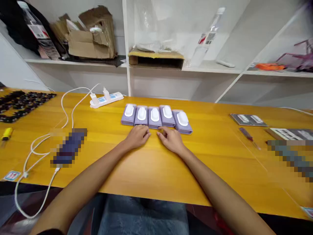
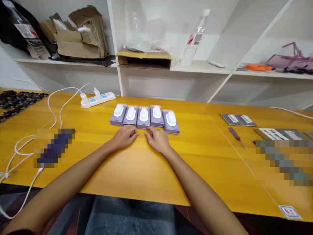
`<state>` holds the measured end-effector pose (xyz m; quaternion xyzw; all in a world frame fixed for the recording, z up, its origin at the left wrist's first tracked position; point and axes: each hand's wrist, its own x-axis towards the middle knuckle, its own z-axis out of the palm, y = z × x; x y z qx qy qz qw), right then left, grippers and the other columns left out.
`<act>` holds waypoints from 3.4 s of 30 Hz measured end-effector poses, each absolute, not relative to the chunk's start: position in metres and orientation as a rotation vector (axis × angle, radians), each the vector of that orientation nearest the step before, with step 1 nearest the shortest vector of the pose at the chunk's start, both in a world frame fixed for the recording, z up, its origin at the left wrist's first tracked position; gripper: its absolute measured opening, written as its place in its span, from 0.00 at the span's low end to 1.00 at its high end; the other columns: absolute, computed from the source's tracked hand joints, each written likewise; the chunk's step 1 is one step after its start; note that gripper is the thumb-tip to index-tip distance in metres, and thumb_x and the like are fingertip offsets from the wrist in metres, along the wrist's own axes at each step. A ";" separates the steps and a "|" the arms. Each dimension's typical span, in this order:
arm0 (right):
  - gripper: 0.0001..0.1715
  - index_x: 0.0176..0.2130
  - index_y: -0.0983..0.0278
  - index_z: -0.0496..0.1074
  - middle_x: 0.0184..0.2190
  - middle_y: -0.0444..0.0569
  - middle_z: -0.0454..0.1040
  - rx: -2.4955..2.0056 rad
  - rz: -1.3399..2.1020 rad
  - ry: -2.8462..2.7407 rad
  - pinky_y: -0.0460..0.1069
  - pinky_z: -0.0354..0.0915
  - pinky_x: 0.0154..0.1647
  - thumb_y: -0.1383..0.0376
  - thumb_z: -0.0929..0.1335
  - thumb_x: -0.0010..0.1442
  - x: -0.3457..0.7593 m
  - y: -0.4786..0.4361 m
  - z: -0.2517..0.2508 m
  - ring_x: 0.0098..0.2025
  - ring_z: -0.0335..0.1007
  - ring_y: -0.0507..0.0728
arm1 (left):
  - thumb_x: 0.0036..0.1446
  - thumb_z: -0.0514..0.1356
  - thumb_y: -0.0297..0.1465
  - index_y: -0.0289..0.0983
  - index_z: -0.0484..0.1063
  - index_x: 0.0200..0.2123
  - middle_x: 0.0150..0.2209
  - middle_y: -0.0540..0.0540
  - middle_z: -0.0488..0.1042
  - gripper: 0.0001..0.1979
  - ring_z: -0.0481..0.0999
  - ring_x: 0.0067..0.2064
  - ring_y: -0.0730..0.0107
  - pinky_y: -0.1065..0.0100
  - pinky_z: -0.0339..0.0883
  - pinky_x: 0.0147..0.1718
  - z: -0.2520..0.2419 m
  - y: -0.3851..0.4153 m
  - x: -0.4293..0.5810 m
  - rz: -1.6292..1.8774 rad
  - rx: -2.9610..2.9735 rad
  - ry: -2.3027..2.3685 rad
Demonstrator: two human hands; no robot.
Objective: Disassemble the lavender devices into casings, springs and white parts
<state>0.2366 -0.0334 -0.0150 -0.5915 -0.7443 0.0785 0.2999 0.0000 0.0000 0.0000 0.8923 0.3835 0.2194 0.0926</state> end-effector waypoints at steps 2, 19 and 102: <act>0.18 0.52 0.61 0.82 0.27 0.45 0.81 -1.552 0.252 -1.954 0.52 0.63 0.35 0.56 0.68 0.71 0.238 -0.033 -0.016 0.29 0.77 0.60 | 0.73 0.61 0.32 0.40 0.71 0.41 0.40 0.45 0.80 0.05 0.77 0.45 0.56 0.57 0.67 0.48 0.000 -0.001 0.000 0.649 2.652 1.129; 0.33 0.70 0.70 0.70 0.70 0.65 0.75 -1.552 -0.500 -2.152 0.73 0.48 0.73 0.72 0.63 0.68 0.257 -0.036 0.002 0.77 0.58 0.75 | 0.72 0.60 0.32 0.40 0.73 0.41 0.36 0.46 0.79 0.05 0.76 0.43 0.57 0.57 0.67 0.46 0.009 -0.008 0.002 0.629 2.624 1.108; 0.21 0.48 0.64 0.80 0.49 0.62 0.81 -1.580 -0.001 -1.398 0.65 0.77 0.50 0.51 0.71 0.64 0.332 -0.025 0.003 0.49 0.80 0.69 | 0.78 0.50 0.37 0.38 0.77 0.48 0.42 0.39 0.83 0.17 0.81 0.43 0.59 0.58 0.72 0.47 0.032 0.001 -0.022 1.130 2.535 1.204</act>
